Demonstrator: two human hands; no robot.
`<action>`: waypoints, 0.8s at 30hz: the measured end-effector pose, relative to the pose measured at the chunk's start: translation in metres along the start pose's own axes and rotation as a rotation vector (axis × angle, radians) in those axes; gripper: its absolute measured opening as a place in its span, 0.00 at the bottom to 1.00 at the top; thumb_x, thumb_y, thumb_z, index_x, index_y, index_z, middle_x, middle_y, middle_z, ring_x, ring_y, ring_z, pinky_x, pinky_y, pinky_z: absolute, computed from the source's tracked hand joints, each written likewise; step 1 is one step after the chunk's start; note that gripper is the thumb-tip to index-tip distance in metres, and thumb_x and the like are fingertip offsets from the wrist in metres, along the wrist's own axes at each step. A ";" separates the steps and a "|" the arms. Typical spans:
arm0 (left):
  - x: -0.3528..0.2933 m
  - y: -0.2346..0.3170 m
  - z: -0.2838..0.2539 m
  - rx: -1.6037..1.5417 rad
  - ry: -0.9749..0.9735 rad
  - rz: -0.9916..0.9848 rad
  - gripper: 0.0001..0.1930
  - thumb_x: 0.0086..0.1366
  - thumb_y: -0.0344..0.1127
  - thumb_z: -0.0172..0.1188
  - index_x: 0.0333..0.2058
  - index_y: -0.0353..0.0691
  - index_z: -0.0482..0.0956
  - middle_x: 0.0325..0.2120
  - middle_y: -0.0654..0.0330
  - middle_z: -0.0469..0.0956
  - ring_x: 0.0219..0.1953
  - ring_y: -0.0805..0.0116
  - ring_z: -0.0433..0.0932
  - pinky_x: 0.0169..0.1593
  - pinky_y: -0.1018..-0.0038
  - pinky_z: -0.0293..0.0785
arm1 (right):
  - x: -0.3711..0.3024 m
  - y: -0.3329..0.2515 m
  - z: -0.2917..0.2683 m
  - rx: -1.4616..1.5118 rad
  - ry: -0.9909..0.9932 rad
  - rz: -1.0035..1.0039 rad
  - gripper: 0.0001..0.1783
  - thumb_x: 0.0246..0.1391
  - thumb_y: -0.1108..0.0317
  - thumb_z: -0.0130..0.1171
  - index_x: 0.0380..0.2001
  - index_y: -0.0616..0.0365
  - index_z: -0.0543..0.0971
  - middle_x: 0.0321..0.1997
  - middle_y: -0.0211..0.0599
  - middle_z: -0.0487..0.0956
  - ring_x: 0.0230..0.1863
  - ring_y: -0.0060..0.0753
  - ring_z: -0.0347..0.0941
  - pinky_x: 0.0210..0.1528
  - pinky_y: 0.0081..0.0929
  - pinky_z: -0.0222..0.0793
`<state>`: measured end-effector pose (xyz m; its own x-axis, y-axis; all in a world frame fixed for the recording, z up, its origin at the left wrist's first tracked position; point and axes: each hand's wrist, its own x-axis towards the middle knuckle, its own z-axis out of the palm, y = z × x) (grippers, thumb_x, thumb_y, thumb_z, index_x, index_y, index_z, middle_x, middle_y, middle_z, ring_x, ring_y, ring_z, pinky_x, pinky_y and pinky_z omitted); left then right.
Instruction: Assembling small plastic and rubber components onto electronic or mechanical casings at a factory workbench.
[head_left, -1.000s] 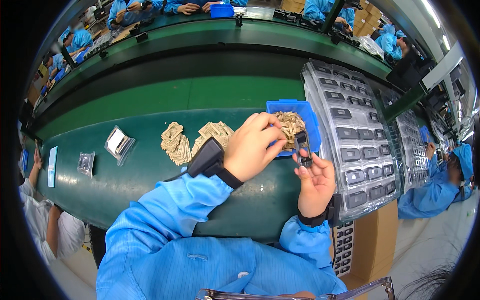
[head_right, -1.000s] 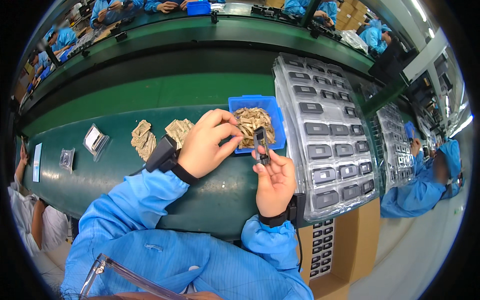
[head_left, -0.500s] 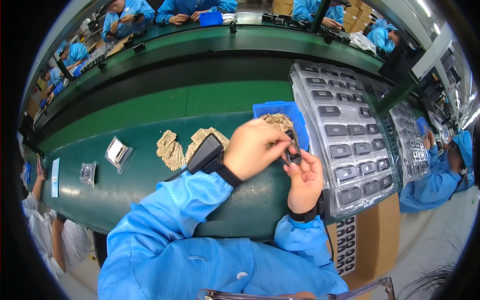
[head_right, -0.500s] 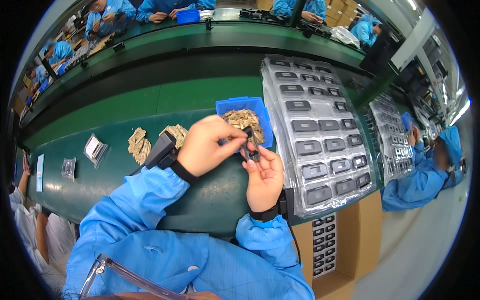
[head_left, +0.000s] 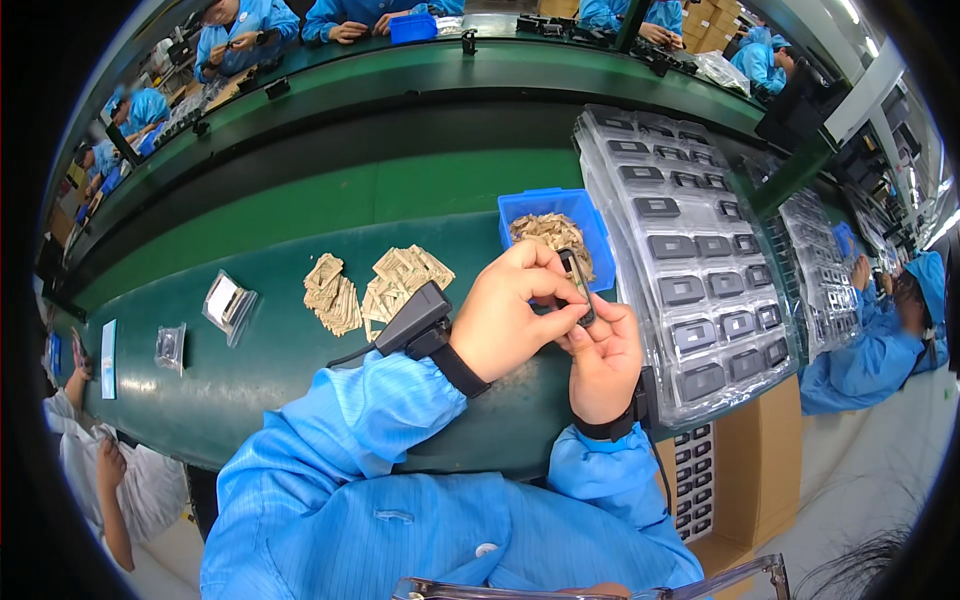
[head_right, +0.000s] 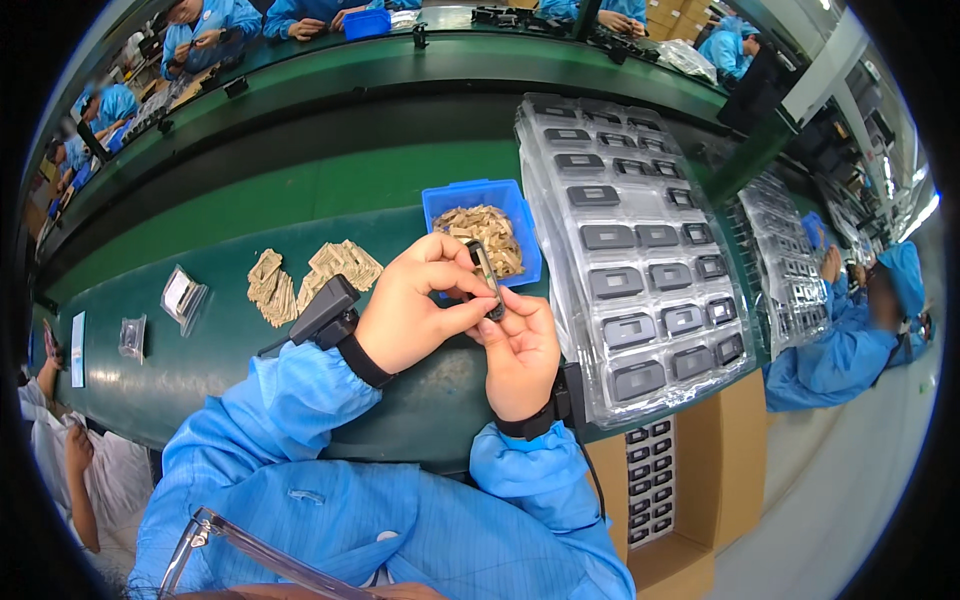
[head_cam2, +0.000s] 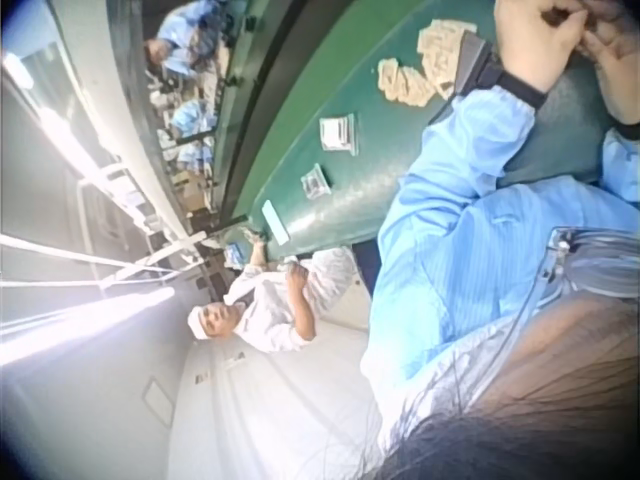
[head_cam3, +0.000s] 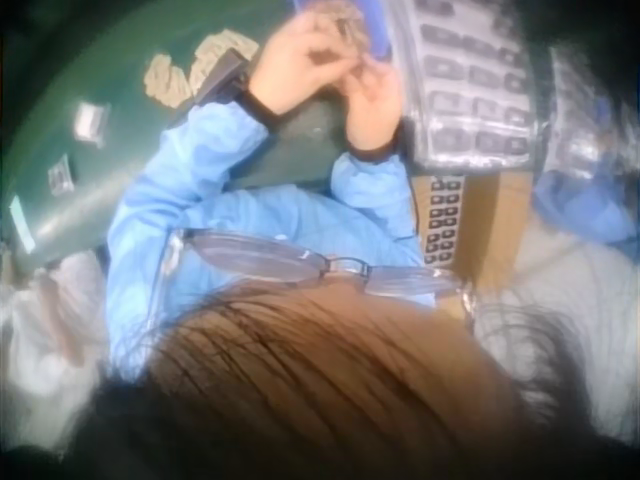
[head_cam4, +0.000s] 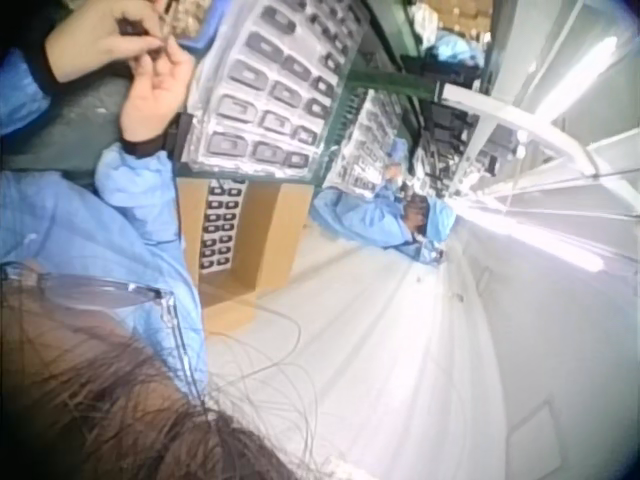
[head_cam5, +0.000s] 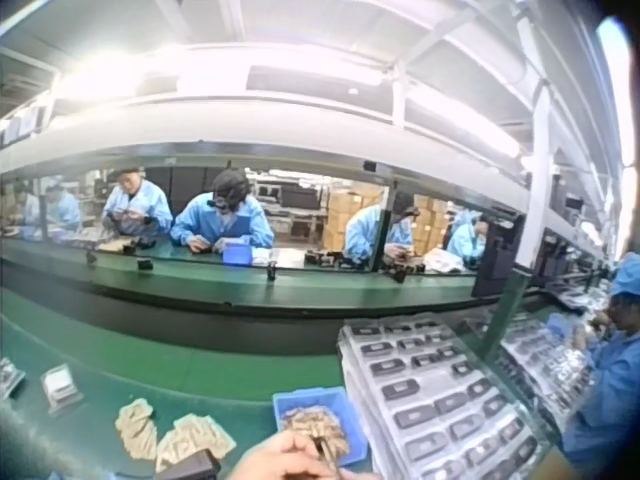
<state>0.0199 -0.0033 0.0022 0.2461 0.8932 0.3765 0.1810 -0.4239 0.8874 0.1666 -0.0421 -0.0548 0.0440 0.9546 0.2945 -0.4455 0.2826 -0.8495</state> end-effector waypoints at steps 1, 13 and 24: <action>0.000 -0.001 -0.001 -0.020 -0.013 -0.012 0.06 0.54 0.27 0.71 0.31 0.35 0.85 0.39 0.59 0.72 0.36 0.71 0.78 0.40 0.77 0.77 | -0.001 0.001 -0.001 0.002 0.000 -0.006 0.17 0.63 0.84 0.50 0.54 0.65 0.66 0.54 0.54 0.77 0.55 0.39 0.77 0.55 0.32 0.78; 0.003 -0.007 -0.009 -0.217 -0.119 -0.140 0.05 0.55 0.24 0.70 0.32 0.32 0.86 0.39 0.60 0.72 0.39 0.71 0.79 0.41 0.77 0.81 | -0.002 0.005 -0.005 0.014 -0.044 -0.048 0.17 0.60 0.88 0.52 0.49 0.63 0.67 0.53 0.53 0.77 0.53 0.36 0.78 0.55 0.31 0.77; 0.001 -0.006 -0.007 -0.191 -0.079 -0.074 0.05 0.53 0.25 0.69 0.31 0.34 0.87 0.37 0.61 0.74 0.39 0.71 0.79 0.42 0.75 0.79 | -0.003 0.005 -0.006 0.027 -0.045 -0.069 0.16 0.60 0.87 0.53 0.48 0.62 0.66 0.54 0.54 0.77 0.52 0.35 0.79 0.55 0.30 0.77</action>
<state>0.0122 0.0009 -0.0008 0.3136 0.9032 0.2929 0.0197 -0.3146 0.9490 0.1698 -0.0427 -0.0631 0.0359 0.9275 0.3720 -0.4670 0.3447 -0.8143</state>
